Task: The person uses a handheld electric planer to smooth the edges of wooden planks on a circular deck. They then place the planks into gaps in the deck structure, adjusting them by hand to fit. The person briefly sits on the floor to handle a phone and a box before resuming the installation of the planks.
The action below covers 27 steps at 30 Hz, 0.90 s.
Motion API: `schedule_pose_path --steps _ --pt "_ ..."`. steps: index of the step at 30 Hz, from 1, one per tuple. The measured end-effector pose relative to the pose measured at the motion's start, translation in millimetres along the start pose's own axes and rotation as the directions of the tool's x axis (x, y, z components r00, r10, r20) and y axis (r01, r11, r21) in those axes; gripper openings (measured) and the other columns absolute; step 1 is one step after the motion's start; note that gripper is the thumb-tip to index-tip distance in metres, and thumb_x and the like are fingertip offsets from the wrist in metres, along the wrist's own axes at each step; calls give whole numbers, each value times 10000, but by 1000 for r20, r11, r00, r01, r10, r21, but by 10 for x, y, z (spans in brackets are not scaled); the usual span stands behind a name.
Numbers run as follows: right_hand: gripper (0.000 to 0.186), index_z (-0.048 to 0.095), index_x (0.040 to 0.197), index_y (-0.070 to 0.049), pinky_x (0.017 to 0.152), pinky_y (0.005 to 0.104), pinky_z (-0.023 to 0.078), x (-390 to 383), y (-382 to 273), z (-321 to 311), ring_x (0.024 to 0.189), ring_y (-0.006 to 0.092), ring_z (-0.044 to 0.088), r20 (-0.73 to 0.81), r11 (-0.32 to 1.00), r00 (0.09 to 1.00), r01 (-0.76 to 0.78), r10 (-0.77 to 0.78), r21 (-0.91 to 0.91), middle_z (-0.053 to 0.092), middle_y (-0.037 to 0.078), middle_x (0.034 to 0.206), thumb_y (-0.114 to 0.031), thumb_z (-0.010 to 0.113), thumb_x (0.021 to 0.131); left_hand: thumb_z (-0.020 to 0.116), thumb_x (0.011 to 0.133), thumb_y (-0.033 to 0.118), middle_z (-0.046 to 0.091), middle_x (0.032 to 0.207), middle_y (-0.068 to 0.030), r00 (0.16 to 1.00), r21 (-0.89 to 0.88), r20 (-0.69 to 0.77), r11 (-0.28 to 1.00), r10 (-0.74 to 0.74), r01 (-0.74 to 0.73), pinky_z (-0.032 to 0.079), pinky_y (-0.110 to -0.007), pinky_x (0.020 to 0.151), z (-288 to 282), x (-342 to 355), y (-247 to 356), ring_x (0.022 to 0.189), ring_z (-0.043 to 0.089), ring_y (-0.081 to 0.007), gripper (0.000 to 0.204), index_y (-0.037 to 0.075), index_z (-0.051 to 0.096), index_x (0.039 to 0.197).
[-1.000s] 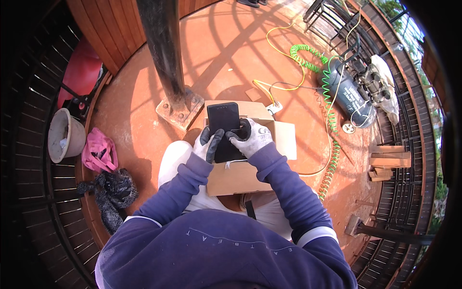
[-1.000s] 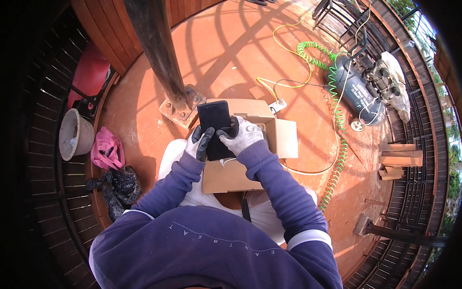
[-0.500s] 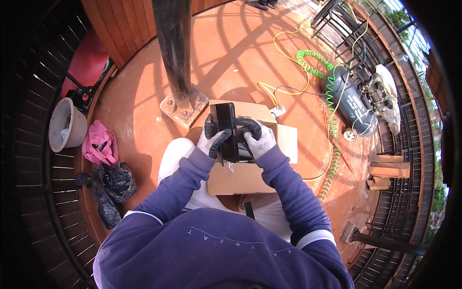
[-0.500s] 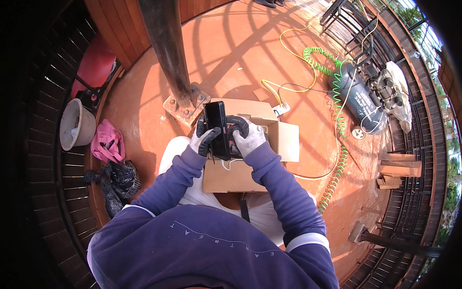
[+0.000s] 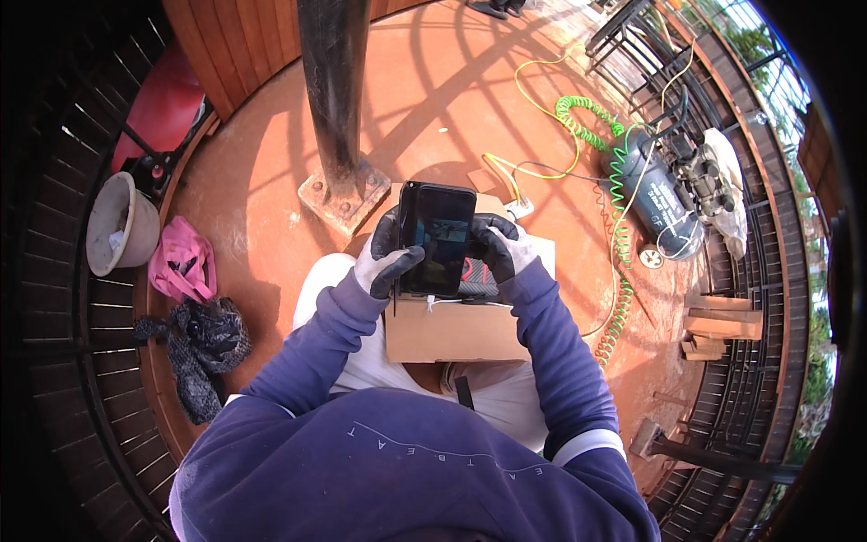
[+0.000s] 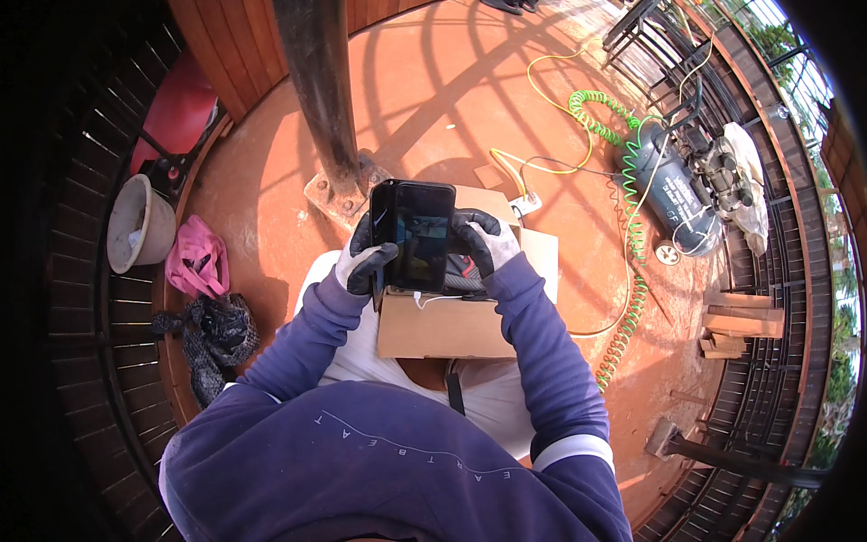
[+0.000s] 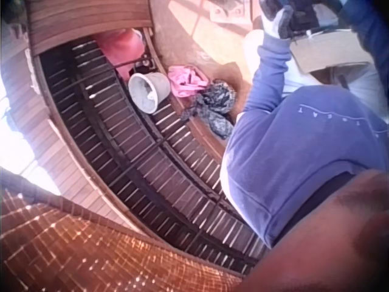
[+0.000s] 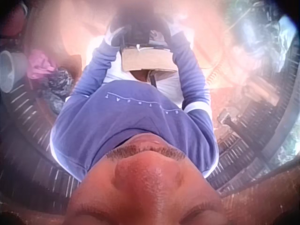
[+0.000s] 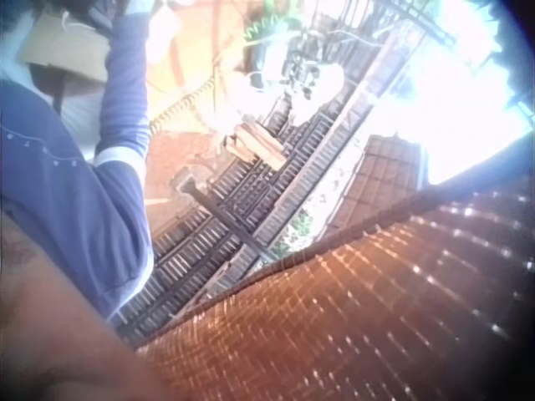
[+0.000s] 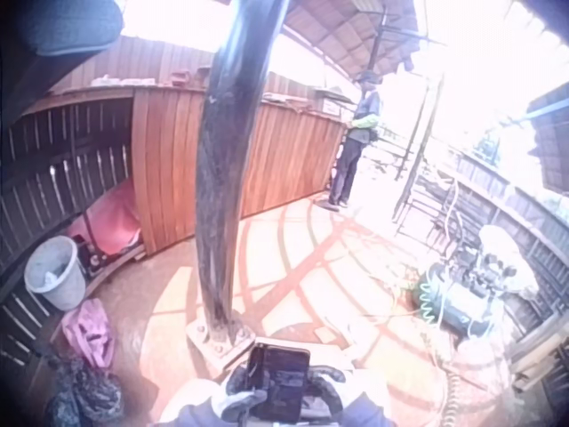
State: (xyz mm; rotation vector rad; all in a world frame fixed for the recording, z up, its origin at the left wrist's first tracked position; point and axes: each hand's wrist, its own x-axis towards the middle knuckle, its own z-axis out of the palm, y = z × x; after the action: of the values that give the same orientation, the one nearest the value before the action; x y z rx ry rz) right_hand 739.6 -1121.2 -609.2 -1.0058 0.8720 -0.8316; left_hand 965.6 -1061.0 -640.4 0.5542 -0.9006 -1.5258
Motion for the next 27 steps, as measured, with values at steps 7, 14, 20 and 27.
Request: schedule_pose_path --steps 7,14,20,27 --pt "187 632 1092 -1 874 316 554 19 93 -111 927 142 648 139 993 990 0 -16 117 670 48 1022 -104 620 936 609 868 110 538 1331 -94 994 -132 61 986 -91 98 430 -343 1033 -172 40 -66 1193 539 -193 621 26 378 1439" --pt "141 649 1042 -3 853 292 546 -36 -25 82 907 127 644 35 996 997 -70 68 62 671 36 980 -72 637 919 585 882 66 582 1278 -62 991 -234 60 963 -122 132 438 -297 997 -208 48 -100 1136 563 -144 535 36 446 1398" --pt "131 663 1020 10 842 277 542 22 31 -16 902 131 646 79 998 995 -55 53 24 682 45 975 -65 634 917 591 877 55 575 1290 -61 989 -205 74 968 -130 143 412 -291 1014 -194 56 -47 1165 541 -138 560 28 427 1412" --pt "141 666 1024 4 840 286 545 52 36 18 893 131 650 110 1000 994 -5 6 -2 688 49 974 -78 651 910 594 868 43 570 1288 -54 993 -142 45 983 -111 116 402 -290 1015 -225 30 -51 1162 535 -135 575 28 424 1417"
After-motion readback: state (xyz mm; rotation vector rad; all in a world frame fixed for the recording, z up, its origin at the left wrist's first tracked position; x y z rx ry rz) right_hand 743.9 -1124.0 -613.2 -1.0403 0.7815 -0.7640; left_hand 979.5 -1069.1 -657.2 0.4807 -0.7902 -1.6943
